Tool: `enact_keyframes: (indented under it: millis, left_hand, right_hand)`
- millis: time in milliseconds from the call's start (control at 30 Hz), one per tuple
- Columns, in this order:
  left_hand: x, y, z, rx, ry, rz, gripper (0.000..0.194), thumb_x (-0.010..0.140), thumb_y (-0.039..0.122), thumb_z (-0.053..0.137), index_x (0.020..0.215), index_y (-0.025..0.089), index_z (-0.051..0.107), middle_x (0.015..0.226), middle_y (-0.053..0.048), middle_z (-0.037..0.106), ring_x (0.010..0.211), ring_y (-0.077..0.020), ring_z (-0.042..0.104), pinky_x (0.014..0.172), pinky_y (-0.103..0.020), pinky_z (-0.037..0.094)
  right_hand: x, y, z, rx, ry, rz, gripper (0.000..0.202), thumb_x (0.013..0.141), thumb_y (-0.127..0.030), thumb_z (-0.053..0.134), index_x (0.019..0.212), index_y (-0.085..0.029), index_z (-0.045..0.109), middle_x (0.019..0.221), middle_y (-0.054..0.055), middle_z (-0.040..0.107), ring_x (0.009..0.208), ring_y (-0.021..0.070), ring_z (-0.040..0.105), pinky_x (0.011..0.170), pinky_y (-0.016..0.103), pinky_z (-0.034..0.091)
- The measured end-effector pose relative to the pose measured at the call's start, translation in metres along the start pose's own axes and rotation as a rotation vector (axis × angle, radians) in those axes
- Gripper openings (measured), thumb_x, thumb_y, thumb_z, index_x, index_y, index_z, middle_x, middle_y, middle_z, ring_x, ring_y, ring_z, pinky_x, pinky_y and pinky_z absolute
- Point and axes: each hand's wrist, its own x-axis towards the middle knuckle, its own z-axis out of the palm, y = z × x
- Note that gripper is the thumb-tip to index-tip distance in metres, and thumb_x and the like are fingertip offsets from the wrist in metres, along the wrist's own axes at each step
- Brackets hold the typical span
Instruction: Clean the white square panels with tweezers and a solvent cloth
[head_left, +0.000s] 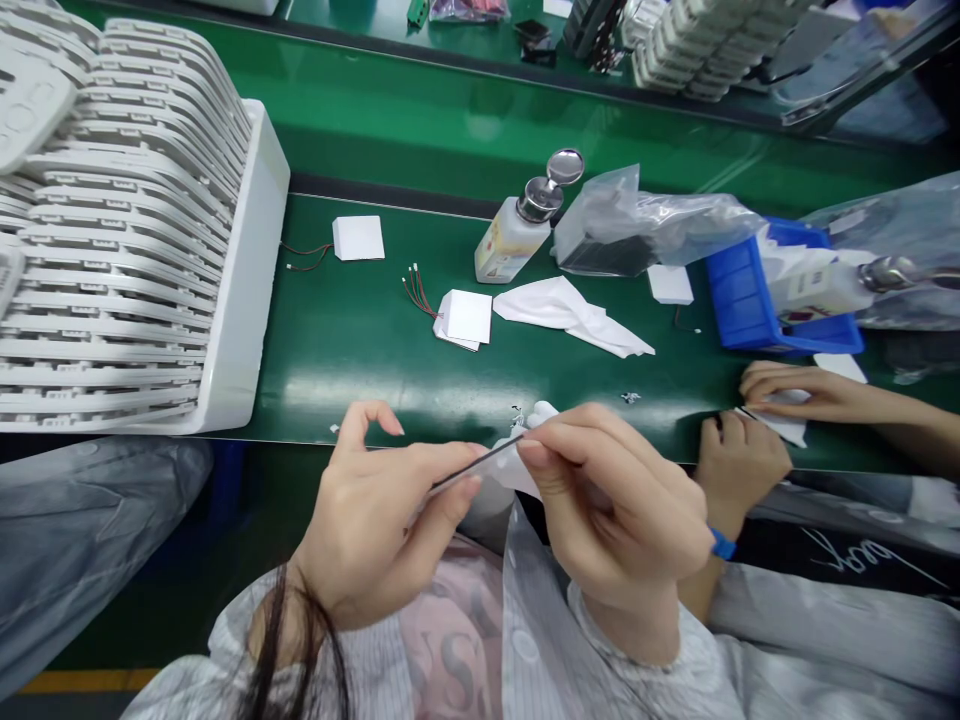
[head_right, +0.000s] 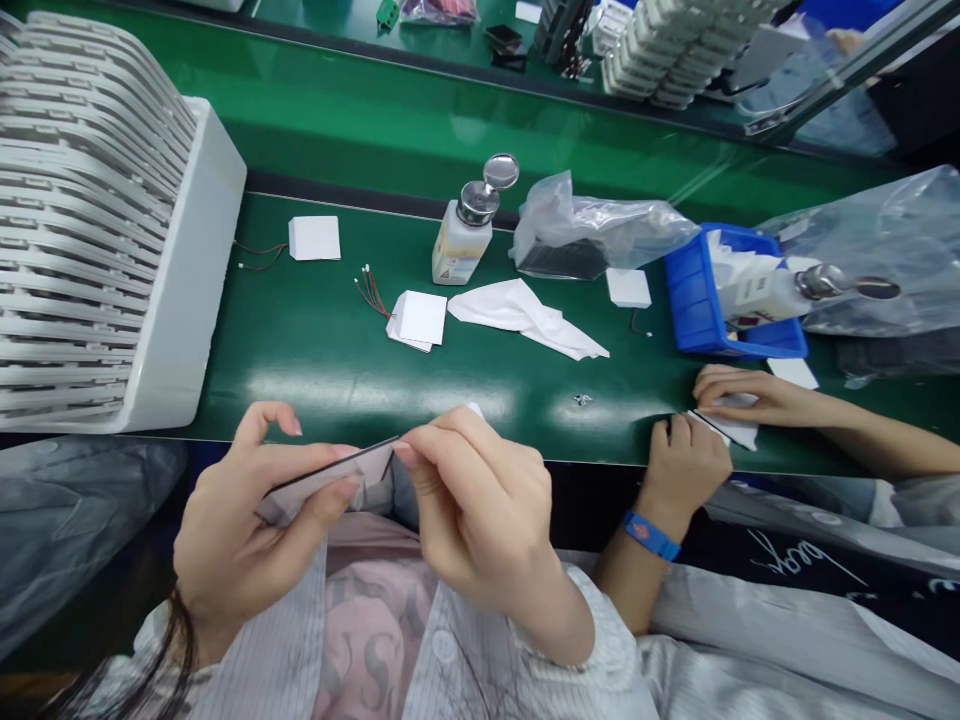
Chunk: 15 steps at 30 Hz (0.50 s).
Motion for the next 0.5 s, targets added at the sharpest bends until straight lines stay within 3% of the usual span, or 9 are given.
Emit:
enact_keyframes:
  millis: [133,267,400,500]
  left_hand:
    - [-0.002,0.007,0.002,-0.128,0.059,-0.135,0.017,0.086,0.014,0.059,0.101,0.02,0.058,0.075,0.004,0.069,0.064,-0.0111,0.056,0.072,-0.03,0.048]
    - [-0.006,0.013,0.002,-0.246,0.108,-0.271,0.02,0.083,0.013,0.064,0.101,0.022,0.061,0.083,0.002,0.068,0.075,-0.0121,0.062,0.061,-0.02,0.052]
    - [-0.004,0.018,-0.001,-0.36,0.081,-0.408,0.018,0.083,0.011,0.064,0.097,0.022,0.061,0.079,0.004,0.068,0.057,-0.0073,0.06,0.044,-0.013,0.048]
    - [-0.001,0.02,-0.002,-0.4,0.093,-0.439,0.016,0.082,0.011,0.065,0.094,0.021,0.062,0.071,0.005,0.067,0.05,-0.0063,0.057,0.041,-0.012,0.047]
  right_hand:
    - [0.002,-0.002,0.0,0.129,-0.017,0.091,0.02,0.083,0.0,0.055,0.085,-0.02,0.055,0.066,-0.002,0.048,0.056,0.0105,0.044,0.045,0.025,0.032]
    - [0.001,-0.001,0.0,0.16,-0.048,0.083,0.018,0.084,-0.001,0.054,0.084,-0.019,0.054,0.066,-0.002,0.045,0.057,0.0103,0.043,0.047,0.025,0.031]
    - [-0.001,-0.003,0.001,0.231,-0.082,0.15,0.017,0.087,-0.003,0.052,0.081,-0.019,0.053,0.065,-0.003,0.042,0.056,0.0093,0.041,0.047,0.024,0.03]
    - [-0.002,-0.008,0.001,0.288,-0.076,0.235,0.017,0.089,-0.006,0.05,0.079,-0.019,0.052,0.065,-0.003,0.042,0.055,0.0097,0.042,0.047,0.025,0.029]
